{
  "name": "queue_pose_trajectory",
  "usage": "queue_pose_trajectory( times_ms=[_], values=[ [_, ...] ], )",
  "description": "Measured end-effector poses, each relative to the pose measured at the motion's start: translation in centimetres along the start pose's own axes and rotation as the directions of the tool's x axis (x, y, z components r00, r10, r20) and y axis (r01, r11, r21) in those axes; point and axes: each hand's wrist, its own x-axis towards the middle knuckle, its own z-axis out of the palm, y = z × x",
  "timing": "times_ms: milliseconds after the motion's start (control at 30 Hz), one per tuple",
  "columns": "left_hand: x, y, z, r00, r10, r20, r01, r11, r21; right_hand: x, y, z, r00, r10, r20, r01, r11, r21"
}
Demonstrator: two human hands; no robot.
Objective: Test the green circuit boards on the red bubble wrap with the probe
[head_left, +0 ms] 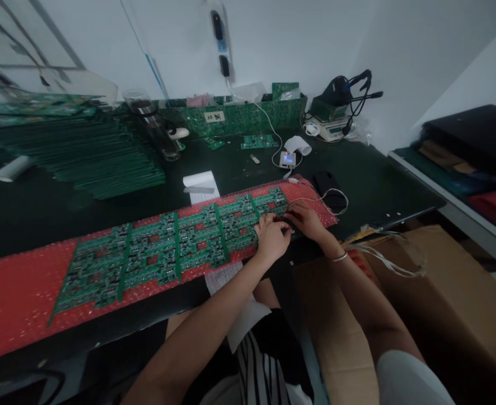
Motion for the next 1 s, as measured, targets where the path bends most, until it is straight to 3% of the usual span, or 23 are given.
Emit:
queue_pose_trajectory(
  times_ms=[267, 533, 633, 767, 867, 1000],
  values=[
    [-0.1, 0.5, 0.4, 1.000, -0.003, -0.030, 0.005, 0.996, 0.086, 0.0, 0.1, 0.1, 1.000, -0.003, 0.000, 0.003, 1.000, 0.000],
    [-0.7, 0.3, 1.0, 0.990, 0.072, -0.120, -0.044, 0.973, 0.226, -0.2, 0.4, 0.2, 1.000, -0.029, -0.001, 0.029, 0.999, -0.013],
    [-1.3, -0.1, 0.5, 0.977, 0.208, -0.048, -0.183, 0.933, 0.311, -0.2, 0.4, 0.3, 1.000, -0.026, -0.001, 0.026, 1.000, -0.014],
    [-2.3, -0.8, -0.3, 0.903, 0.407, 0.136, -0.426, 0.806, 0.411, -0.1, 0.2, 0.2, 1.000, -0.017, -0.014, 0.016, 1.000, -0.021],
    [-2.5, -0.9, -0.5, 0.877, 0.440, 0.192, -0.479, 0.771, 0.420, 0.0, -0.1, 0.0, 0.999, -0.027, -0.020, 0.026, 0.999, -0.024],
    [-1.9, -0.5, -1.3, 0.888, 0.380, 0.260, -0.455, 0.808, 0.375, 0.3, -0.9, -0.9, 1.000, -0.003, -0.003, 0.002, 0.997, -0.074]
  ],
)
